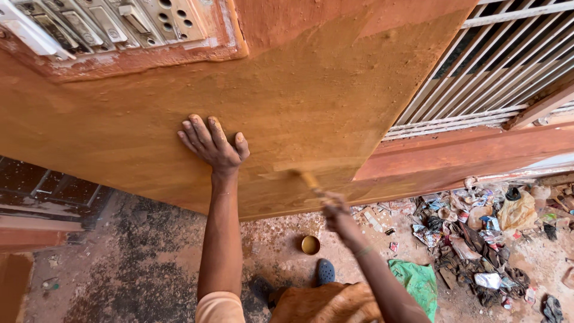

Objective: The person paints a wall with a brush, applying a yellowish-brown coat in steady strokes. The person holds the wall with the left hand while brushing with the right hand, working around an electrical switchboard.

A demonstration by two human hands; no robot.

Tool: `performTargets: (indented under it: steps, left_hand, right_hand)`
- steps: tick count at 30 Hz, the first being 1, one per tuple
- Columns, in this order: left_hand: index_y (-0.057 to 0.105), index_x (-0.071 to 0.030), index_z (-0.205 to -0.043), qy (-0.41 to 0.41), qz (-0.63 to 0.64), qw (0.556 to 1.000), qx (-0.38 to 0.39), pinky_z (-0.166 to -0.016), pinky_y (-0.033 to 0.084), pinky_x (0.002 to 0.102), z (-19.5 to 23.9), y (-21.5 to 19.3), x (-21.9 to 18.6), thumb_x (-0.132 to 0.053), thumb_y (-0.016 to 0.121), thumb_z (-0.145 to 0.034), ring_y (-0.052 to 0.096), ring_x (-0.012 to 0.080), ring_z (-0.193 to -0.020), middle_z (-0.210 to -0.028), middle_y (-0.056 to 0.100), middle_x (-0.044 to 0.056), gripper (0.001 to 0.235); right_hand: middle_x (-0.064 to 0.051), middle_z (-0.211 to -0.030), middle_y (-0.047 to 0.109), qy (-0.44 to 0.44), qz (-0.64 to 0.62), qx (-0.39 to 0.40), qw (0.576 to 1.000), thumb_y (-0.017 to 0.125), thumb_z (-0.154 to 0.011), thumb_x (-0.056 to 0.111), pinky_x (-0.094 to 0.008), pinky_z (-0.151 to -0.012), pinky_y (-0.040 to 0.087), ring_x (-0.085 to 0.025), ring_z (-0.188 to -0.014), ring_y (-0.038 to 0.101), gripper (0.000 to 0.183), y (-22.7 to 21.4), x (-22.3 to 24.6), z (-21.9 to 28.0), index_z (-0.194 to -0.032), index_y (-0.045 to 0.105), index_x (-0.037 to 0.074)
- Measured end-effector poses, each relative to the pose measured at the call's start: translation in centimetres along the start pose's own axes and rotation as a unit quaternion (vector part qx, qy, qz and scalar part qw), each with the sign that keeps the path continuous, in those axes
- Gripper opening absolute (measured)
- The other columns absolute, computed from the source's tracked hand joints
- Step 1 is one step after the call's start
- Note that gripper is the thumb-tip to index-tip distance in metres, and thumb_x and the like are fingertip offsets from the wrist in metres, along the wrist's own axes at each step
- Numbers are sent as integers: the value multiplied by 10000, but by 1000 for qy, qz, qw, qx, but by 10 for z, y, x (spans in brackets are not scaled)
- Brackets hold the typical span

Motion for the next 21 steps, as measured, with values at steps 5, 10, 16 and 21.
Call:
performTargets:
  steps: [5, 10, 16, 21]
  left_hand:
    - [230, -70, -1652, -2, -3, 1000, 2, -1316, 99, 601, 2, 3, -2, -490, 310, -1124, 127, 371, -1604, -1704, 170, 191, 679]
    - [232, -70, -1652, 1, 11, 1000, 6, -1309, 93, 602, -1, 1, -1, -485, 336, -1121, 137, 387, -1600, -1701, 171, 196, 682]
    - [238, -76, -1649, -6, 12, 1000, 11, -1314, 98, 598, -2, -1, -3, -495, 358, -1117, 148, 395, -1601, -1703, 177, 192, 688]
    - [241, -65, -1646, -5, 14, 1000, 14, -1309, 98, 606, 0, -2, -4, -482, 357, -1118, 152, 407, -1593, -1701, 181, 205, 682]
  right_hand:
    - [46, -672, 477, -110, -33, -90, 989, 525, -1002, 133, -184, -404, 307, -51, -508, 372, 296, -63, 47, 54, -1285, 601, 172]
    - [23, -738, 460, -329, 48, -99, 938, 462, -1101, 101, -198, -470, 312, -42, -572, 384, 339, -63, 119, 126, -1432, 454, 172]
    - [0, -829, 517, -436, 248, -98, 860, 435, -1087, 88, -215, -437, 369, -59, -574, 432, 343, -74, 140, 98, -1424, 380, 118]
    - [-107, -808, 552, -369, 356, -152, 845, 479, -1159, 195, -285, -532, 417, -158, -629, 476, 129, -93, 39, 15, -1164, 405, 89]
Point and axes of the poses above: each hand's wrist, its own z-axis away from the middle knuckle, its own y-axis out of the palm, x = y × z, the point moved 3 cm from there along -z, towards the middle knuckle
